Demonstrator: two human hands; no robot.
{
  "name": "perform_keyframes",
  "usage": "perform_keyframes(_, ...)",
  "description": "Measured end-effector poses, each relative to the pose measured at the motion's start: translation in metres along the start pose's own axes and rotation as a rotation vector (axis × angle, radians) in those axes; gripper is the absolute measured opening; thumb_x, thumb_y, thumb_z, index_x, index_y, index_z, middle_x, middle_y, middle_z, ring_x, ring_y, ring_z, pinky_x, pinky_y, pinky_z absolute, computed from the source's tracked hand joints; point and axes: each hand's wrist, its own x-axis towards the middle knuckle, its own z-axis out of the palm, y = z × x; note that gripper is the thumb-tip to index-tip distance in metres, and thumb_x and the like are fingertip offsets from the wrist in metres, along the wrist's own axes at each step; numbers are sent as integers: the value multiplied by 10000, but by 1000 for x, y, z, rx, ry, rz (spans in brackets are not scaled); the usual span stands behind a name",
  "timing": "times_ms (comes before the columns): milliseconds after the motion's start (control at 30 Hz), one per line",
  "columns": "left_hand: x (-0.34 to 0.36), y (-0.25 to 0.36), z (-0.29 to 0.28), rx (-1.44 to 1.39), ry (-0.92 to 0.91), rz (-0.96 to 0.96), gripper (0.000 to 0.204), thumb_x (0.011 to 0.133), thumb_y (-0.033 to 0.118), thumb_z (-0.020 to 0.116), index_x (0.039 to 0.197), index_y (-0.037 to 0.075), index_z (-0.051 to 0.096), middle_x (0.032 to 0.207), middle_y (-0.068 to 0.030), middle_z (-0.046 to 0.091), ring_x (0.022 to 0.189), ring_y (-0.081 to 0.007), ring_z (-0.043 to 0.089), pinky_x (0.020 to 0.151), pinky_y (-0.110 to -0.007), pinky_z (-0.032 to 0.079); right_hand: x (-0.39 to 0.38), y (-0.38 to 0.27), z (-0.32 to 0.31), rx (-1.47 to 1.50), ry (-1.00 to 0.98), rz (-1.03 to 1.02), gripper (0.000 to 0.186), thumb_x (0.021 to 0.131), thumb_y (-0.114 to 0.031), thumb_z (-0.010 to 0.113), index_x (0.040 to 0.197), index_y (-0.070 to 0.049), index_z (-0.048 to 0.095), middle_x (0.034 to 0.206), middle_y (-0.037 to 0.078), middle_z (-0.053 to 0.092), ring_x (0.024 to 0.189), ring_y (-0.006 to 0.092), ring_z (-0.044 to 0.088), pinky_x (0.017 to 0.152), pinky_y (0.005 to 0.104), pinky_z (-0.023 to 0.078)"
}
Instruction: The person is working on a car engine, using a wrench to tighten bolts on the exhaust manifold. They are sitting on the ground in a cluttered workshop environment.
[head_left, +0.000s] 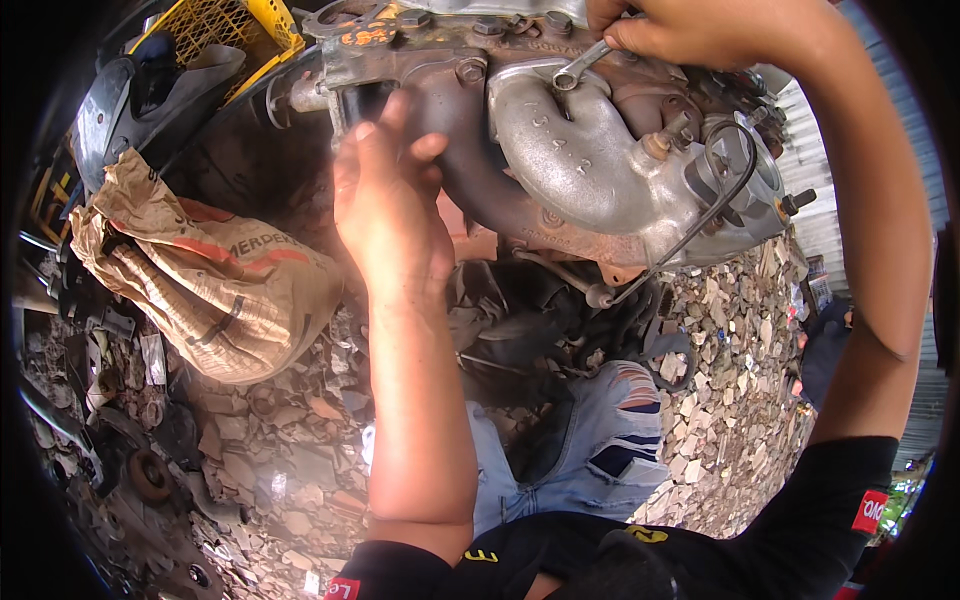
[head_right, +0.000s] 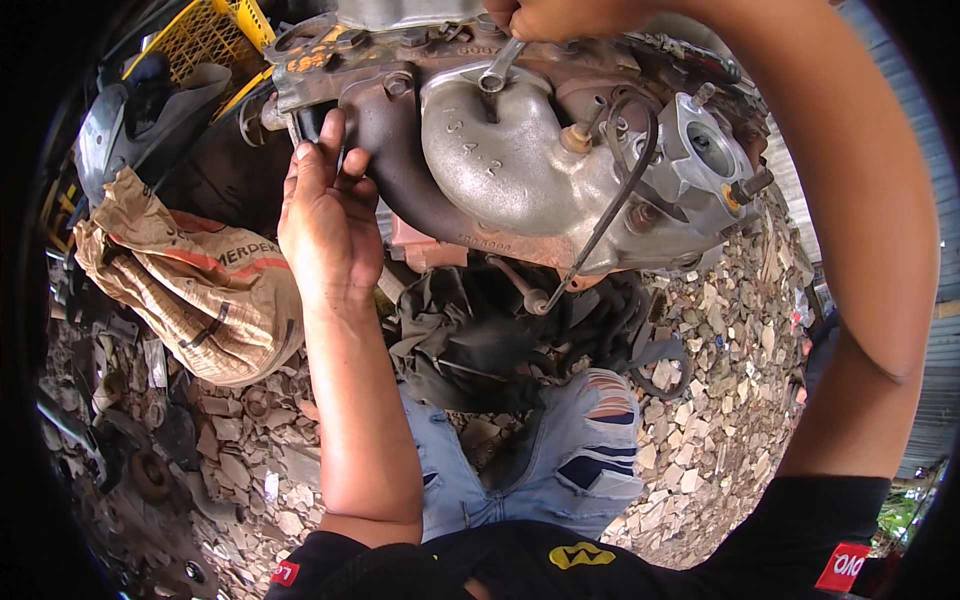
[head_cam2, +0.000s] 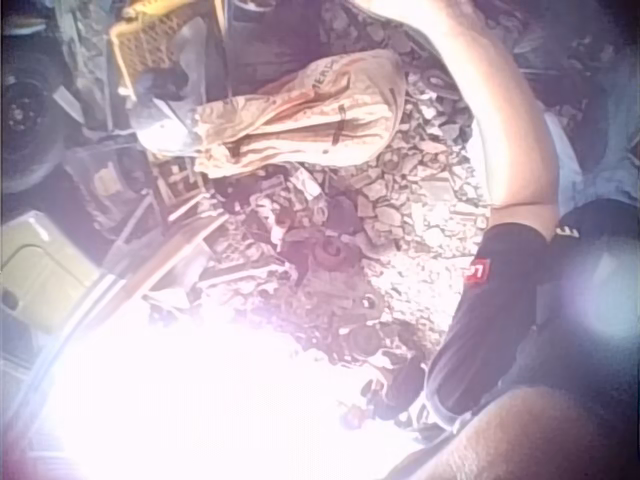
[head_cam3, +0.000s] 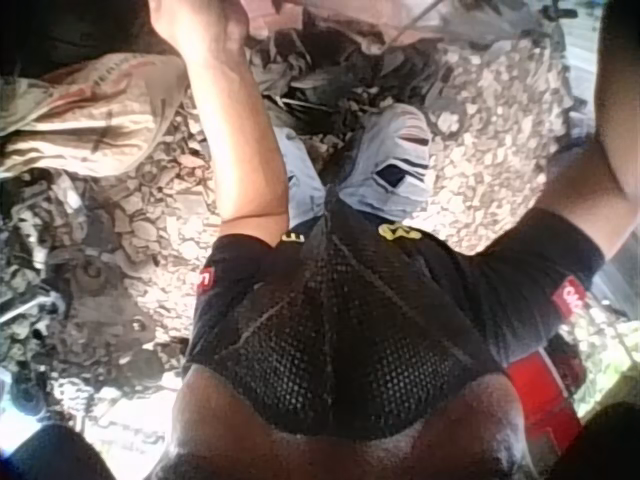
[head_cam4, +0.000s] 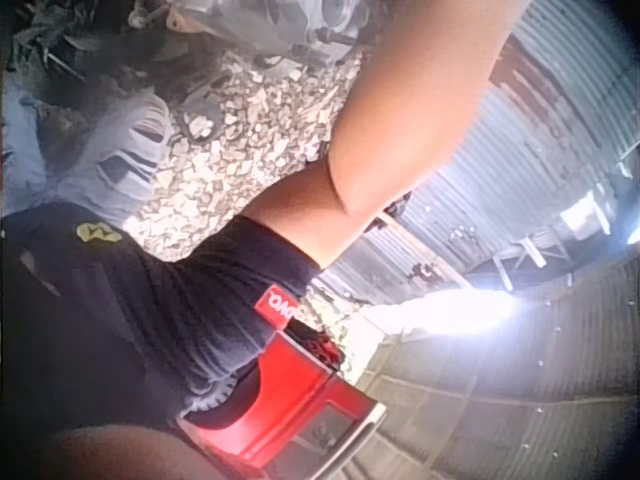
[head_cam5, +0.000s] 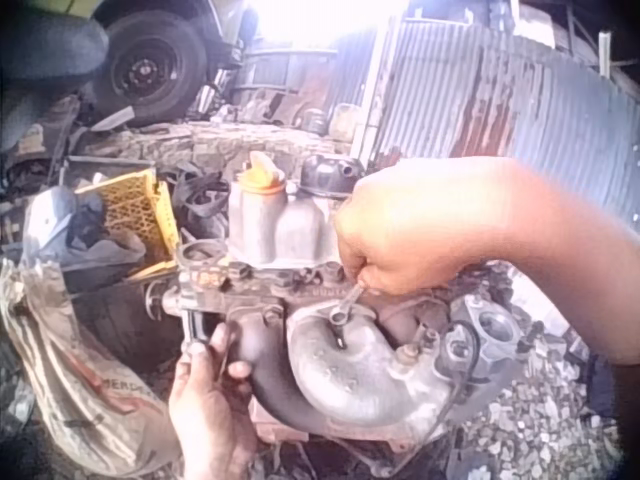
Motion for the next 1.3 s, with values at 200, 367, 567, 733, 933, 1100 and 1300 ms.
perform_keyframes(200,2,-1,4,-12,-17,5,229,1123,234,455,1294,86,494,1295,-112,706,842,-150,701,680,-264,530,2,20,21,75,126,-110,258,871,-194,630,1030,-85,801,843,197,738,784,363,716,737,431,570)
perform_keyframes(367,1,0,3,-11,-29,12,221,1117,231,468,1282,89,512,1294,-111,707,838,-152,701,664,-257,530,-12,21,16,242,83,-124,265,869,-190,621,1036,-89,799,811,192,734,742,350,713,699,422,560)
perform_keyframes(567,4,-3,5,-29,-4,27,175,1112,226,490,1234,109,533,1247,-106,729,789,-135,693,640,-240,520,-5,17,18,169,119,-119,270,855,-170,611,1021,-54,790,772,204,721,721,349,713,698,428,563)
perform_keyframes(733,6,-4,5,-33,-2,33,162,1114,225,484,1209,105,540,1254,-116,726,772,-129,686,625,-227,514,-13,20,20,119,201,-185,268,848,-158,612,1013,-40,787,782,213,719,733,349,717,700,425,565)
perform_keyframes(933,6,-3,5,-4,-12,47,170,1117,223,477,1207,95,542,1258,-125,723,762,-117,674,613,-212,507,-13,15,17,151,208,-195,252,853,-150,613,990,-27,785,773,206,721,703,333,712,678,419,563)
perform_keyframes(1100,7,-3,3,-7,-10,33,192,1119,228,468,1227,88,542,1274,-123,715,749,-112,661,614,-214,511,-3,7,20,162,13,145,240,879,-142,608,984,-14,782,718,169,714,623,283,685,625,398,551)
perform_keyframes(1300,6,-2,4,14,-8,23,214,1124,232,446,1257,90,536,1290,-112,706,760,-113,651,623,-216,511,-16,13,36,200,182,-54,221,902,-113,607,1010,-13,770,722,162,708,623,276,683,626,388,553)
